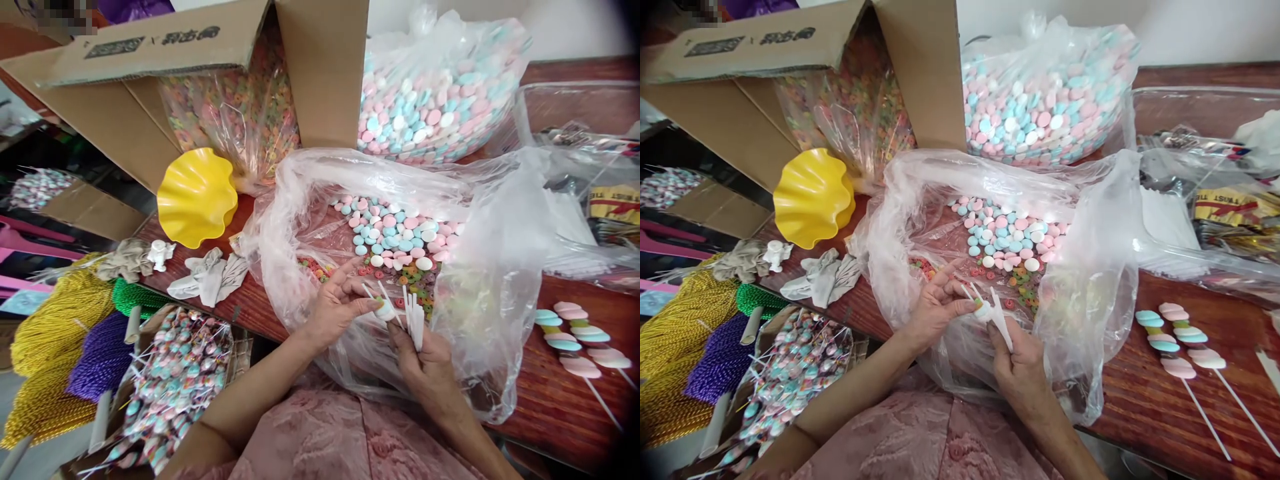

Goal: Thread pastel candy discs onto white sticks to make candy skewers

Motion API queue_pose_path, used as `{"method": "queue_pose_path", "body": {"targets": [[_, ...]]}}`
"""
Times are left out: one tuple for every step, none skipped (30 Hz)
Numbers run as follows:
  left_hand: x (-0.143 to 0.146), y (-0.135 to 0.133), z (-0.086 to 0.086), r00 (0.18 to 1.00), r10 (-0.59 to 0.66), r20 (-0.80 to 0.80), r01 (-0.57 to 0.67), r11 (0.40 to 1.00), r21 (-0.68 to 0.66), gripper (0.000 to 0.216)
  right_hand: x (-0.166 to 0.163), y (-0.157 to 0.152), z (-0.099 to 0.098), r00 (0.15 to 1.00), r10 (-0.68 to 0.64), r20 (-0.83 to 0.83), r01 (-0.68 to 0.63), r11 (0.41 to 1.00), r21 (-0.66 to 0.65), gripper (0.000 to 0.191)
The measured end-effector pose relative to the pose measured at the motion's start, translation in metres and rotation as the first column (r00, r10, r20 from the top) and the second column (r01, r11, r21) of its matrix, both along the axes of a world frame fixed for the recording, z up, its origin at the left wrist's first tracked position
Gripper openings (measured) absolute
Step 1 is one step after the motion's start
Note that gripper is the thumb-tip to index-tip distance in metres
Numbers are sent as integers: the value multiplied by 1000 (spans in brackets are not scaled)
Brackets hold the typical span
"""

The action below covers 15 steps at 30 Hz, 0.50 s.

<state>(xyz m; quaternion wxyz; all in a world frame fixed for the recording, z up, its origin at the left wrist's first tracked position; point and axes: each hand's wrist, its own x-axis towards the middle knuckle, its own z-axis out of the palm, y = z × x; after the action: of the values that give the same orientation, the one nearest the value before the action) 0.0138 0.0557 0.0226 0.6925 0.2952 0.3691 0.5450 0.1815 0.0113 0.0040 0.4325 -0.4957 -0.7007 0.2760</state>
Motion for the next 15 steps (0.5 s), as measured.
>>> {"method": "queue_pose_path", "body": {"targets": [[2,-2,-2,1000,-9,-14,10,1000,15,92,0,-1,-1,1000,-7,-11,7,1000,-21,19],[4,-5,-5,1000,-16,-25,16,1000,25,92,-1,-1,-1,1000,-16,-26,15,999,-42,20],[6,-8,-7,999,-19,-32,20,999,33,91,-2,-1,-2,998,-32,-45,29,998,-59,22],[7,-9,-9,999,-21,-41,23,999,38,90,-3,-1,-1,997,-49,-66,44,996,-76,23],[6,-9,-10,998,-31,-54,33,999,40,89,-4,0,-1,994,-67,-88,59,994,-89,25],[5,-7,-10,995,-58,-75,62,997,44,89,-4,1,0,990,-84,-109,73,992,-103,27],[2,-2,-8,988,-106,-109,112,992,51,89,-3,3,1,986,-101,-131,85,989,-120,30],[-2,7,-5,972,-168,-165,180,982,63,85,-2,5,2,981,-120,-152,97,984,-148,32],[-8,19,-2,941,-228,-249,253,965,75,78,1,7,3,975,-141,-173,109,977,-183,35],[-13,35,3,891,-275,-362,328,940,92,67,4,9,3,967,-167,-193,122,967,-223,37],[-19,54,7,823,-263,-504,365,924,114,50,8,11,2,957,-198,-214,138,954,-265,39],[-24,73,12,725,-192,-662,375,916,145,35,12,13,0,945,-229,-233,152,939,-309,40],[-28,92,14,579,-95,-810,392,903,174,27,16,14,-2,933,-255,-252,159,924,-348,42],[-31,110,16,408,-7,-913,437,879,189,21,19,14,-5,923,-273,-271,157,911,-382,42],[-33,125,16,250,31,-968,510,846,159,16,22,13,-8,914,-285,-288,150,899,-411,42]]}}
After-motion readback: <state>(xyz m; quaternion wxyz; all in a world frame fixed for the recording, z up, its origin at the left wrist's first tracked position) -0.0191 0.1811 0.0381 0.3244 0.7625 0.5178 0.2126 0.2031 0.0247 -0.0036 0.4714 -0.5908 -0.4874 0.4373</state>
